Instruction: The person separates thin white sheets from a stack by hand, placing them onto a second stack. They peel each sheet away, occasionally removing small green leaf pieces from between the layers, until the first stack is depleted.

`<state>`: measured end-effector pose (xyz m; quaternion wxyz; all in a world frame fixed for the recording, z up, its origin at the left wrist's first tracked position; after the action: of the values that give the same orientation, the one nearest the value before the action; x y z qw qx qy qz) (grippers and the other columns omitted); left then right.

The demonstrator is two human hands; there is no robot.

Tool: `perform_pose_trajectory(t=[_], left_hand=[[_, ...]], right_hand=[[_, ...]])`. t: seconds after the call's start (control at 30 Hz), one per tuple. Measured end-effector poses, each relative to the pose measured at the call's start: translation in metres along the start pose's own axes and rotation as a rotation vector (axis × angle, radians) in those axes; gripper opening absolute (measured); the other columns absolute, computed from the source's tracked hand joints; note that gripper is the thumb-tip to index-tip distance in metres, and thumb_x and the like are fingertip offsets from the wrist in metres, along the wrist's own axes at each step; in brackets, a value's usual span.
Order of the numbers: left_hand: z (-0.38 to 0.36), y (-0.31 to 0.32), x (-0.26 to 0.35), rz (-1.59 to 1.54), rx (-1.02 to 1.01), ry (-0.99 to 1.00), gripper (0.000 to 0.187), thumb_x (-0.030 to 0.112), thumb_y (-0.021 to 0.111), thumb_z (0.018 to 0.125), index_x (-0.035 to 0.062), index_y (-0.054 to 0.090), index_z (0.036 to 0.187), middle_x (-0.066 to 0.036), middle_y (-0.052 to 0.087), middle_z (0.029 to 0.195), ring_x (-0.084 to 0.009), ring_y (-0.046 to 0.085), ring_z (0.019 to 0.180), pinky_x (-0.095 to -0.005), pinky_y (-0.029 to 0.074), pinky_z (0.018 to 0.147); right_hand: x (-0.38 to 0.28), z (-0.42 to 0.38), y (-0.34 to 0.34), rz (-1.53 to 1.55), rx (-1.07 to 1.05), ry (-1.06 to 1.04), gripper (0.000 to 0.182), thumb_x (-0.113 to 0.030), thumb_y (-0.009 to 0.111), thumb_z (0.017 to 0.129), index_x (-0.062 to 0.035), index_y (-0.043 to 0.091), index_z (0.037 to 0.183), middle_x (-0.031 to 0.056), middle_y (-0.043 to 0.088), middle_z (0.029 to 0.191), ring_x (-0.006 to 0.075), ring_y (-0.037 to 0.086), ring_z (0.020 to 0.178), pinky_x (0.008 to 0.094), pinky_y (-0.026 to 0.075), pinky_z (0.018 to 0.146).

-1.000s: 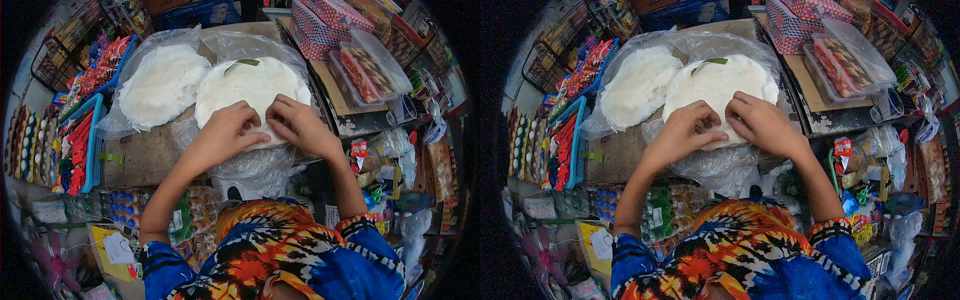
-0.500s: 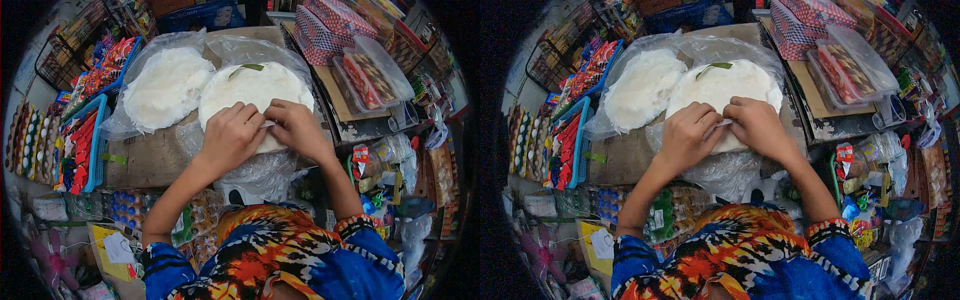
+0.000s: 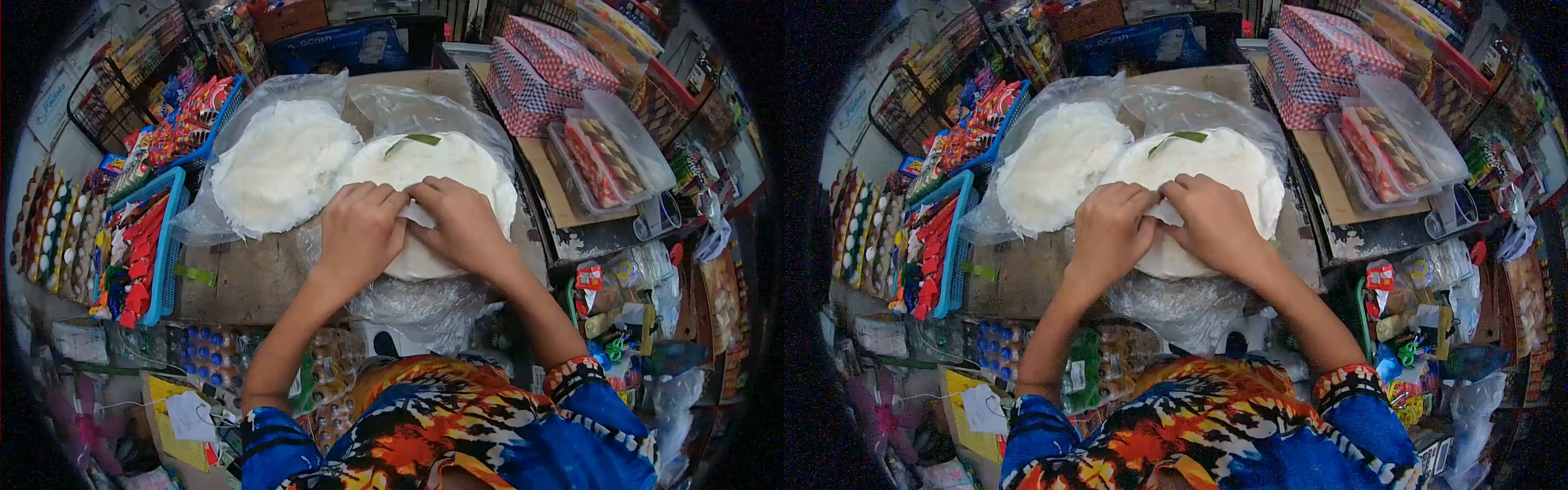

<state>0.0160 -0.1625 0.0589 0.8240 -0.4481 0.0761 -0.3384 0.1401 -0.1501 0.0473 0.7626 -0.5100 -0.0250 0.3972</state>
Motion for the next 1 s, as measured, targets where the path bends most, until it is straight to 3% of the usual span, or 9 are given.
perform_pose_trajectory(t=[0.1,0.17,0.27,0.47,0.6,0.67,0.77,0.9,1.0], left_hand=[[-0.005,-0.002,-0.009,-0.052,0.042,0.038,0.028,0.013,0.068,0.075,0.0067,0.066,0.102,-0.008,0.064,0.097,-0.0294,0.061,0.092,-0.0416,0.047,0.084],[-0.007,-0.006,-0.019,0.048,0.044,-0.1,0.049,0.018,0.07,0.077,0.008,0.056,0.123,-0.012,0.058,0.117,-0.0325,0.054,0.109,-0.0429,0.042,0.094],[-0.02,0.007,-0.037,-0.034,-0.041,-0.232,0.067,0.022,0.071,0.079,0.0098,0.043,0.138,-0.015,0.049,0.131,-0.035,0.046,0.121,-0.0442,0.038,0.1],[-0.014,0.001,-0.036,0.027,-0.05,-0.208,0.068,0.024,0.073,0.077,0.0095,0.043,0.137,-0.015,0.048,0.132,-0.0347,0.045,0.122,-0.0462,0.036,0.102],[0.009,-0.002,-0.051,0.113,-0.143,-0.101,0.056,0.013,0.069,0.073,0.0093,0.054,0.128,-0.013,0.055,0.125,-0.033,0.051,0.114,-0.0451,0.037,0.102],[0.025,0.006,-0.062,0.159,-0.362,-0.072,0.044,0.003,0.063,0.068,0.0078,0.065,0.112,-0.012,0.063,0.109,-0.0322,0.058,0.099,-0.0439,0.039,0.097],[0.043,0.008,-0.072,-0.022,-0.421,-0.105,0.038,0.001,0.058,0.065,0.0059,0.07,0.101,-0.013,0.065,0.094,-0.033,0.061,0.088,-0.0428,0.043,0.091],[0.037,0.012,-0.078,-0.039,-0.343,-0.087,0.03,0.009,0.064,0.07,0.0041,0.069,0.1,-0.014,0.064,0.09,-0.0351,0.061,0.085,-0.0411,0.046,0.083],[0.026,0.006,-0.081,-0.059,-0.23,-0.041,0.037,0.021,0.07,0.074,0.0051,0.067,0.107,-0.015,0.063,0.097,-0.0362,0.061,0.09,-0.0408,0.048,0.081]], right_hand=[[0.012,0.011,0.003,0.005,-0.057,0.037,0.019,-0.016,0.071,0.074,-0.0037,0.067,0.088,0.0139,0.066,0.084,0.0325,0.065,0.078,0.0428,0.051,0.071],[0.021,0.013,-0.002,0.09,0.006,0.059,0.018,-0.015,0.071,0.074,-0.0028,0.068,0.086,0.015,0.067,0.081,0.033,0.065,0.075,0.042,0.051,0.069],[0.036,0.01,-0.017,0.212,0.08,0.165,0.015,-0.013,0.071,0.075,-0.0014,0.07,0.084,0.0171,0.068,0.078,0.0339,0.066,0.071,0.0401,0.051,0.067],[0.054,0.007,-0.021,0.233,0.106,0.292,0.018,-0.015,0.073,0.075,0.0003,0.07,0.084,0.0194,0.067,0.078,0.0327,0.067,0.071,0.0383,0.051,0.067],[0.035,0.019,-0.013,0.136,-0.116,0.196,0.028,-0.025,0.074,0.076,-0.0019,0.069,0.091,0.0189,0.068,0.079,0.0341,0.067,0.076,0.0412,0.051,0.07],[0.023,0.025,-0.01,0.14,-0.166,0.145,0.038,-0.032,0.075,0.076,-0.0042,0.067,0.1,0.0186,0.068,0.083,0.0364,0.066,0.08,0.0436,0.051,0.071],[0.005,0.038,-0.002,0.043,-0.066,0.022,0.041,-0.034,0.076,0.075,-0.0041,0.067,0.1,0.0188,0.068,0.083,0.0361,0.066,0.081,0.0447,0.05,0.07],[0.004,0.056,0.016,-0.127,-0.174,0.036,0.029,-0.024,0.072,0.075,-0.0053,0.068,0.097,0.0184,0.067,0.082,0.037,0.065,0.078,0.0452,0.05,0.069],[0.028,0.067,0.009,-0.061,-0.057,0.071,0.02,-0.018,0.07,0.075,-0.0026,0.069,0.088,0.0223,0.065,0.077,0.0387,0.064,0.074,0.0462,0.05,0.067]])
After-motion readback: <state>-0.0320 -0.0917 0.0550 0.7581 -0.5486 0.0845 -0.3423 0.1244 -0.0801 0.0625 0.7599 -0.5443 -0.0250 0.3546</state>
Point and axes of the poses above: each hand's wrist, its own z-axis towards the middle knuckle, its own y-axis out of the palm, x = y × z, the point moved 6 cm from there along z, towards the middle knuckle
